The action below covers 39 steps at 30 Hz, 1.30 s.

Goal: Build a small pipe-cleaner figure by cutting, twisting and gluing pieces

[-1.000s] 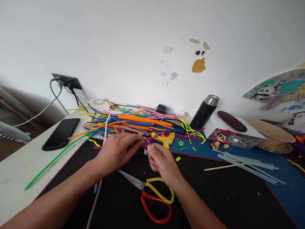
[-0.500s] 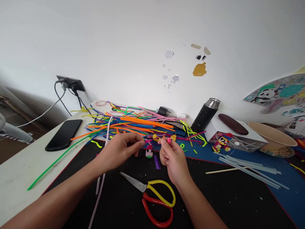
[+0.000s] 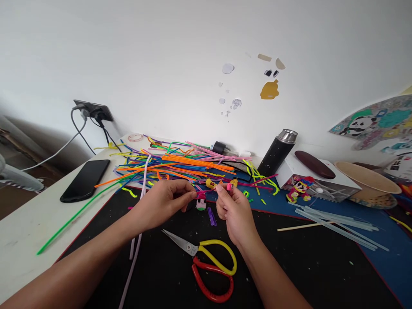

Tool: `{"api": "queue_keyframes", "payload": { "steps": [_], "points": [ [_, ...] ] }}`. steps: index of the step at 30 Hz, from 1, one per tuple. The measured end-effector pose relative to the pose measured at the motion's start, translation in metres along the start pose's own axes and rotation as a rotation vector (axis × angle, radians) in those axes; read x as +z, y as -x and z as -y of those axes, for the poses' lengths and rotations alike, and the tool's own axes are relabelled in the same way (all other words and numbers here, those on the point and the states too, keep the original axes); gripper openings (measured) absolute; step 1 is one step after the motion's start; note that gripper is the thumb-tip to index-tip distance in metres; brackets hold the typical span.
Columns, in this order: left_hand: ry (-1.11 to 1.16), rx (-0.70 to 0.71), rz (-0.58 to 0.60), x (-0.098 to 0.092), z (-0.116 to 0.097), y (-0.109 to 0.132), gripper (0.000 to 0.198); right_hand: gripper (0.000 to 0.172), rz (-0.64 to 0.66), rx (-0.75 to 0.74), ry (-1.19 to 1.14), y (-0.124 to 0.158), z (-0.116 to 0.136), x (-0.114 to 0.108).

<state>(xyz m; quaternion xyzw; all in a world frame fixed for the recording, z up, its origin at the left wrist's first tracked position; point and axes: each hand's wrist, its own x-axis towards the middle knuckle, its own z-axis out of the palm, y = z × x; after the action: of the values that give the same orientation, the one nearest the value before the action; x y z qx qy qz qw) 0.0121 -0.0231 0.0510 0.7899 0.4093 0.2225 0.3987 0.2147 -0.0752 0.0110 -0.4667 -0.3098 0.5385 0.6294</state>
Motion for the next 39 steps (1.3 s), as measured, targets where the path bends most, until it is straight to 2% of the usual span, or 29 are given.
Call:
{"api": "queue_keyframes", "payload": {
  "steps": [6, 9, 12, 20, 25, 39],
  "points": [
    [-0.028, -0.008, 0.045, -0.0013, 0.0034, -0.0020, 0.037, 0.050, -0.002, -0.018, 0.024, 0.0004, 0.0015, 0.0008],
    [0.062, -0.004, 0.072, -0.0003, 0.0039, -0.0010, 0.033, 0.050, -0.001, -0.040, 0.080, 0.0007, 0.0007, -0.0004],
    [0.134, 0.000, 0.062, 0.0025, 0.0029, 0.0005, 0.040, 0.050, 0.004, -0.063, 0.128, 0.0008, -0.0014, -0.0016],
    [0.030, -0.012, 0.047, 0.0054, -0.0023, -0.0001, 0.028, 0.045, 0.045, -0.068, 0.151, 0.0023, -0.0059, 0.0002],
    [-0.020, -0.029, 0.019, 0.0029, -0.0012, -0.0026, 0.029, 0.040, 0.040, -0.067, 0.164, 0.0004, -0.0080, -0.0018],
    [-0.086, -0.012, -0.028, -0.0001, 0.0037, -0.0050, 0.030, 0.049, -0.007, -0.057, 0.121, -0.0023, -0.0030, -0.0049]
  ]
}}
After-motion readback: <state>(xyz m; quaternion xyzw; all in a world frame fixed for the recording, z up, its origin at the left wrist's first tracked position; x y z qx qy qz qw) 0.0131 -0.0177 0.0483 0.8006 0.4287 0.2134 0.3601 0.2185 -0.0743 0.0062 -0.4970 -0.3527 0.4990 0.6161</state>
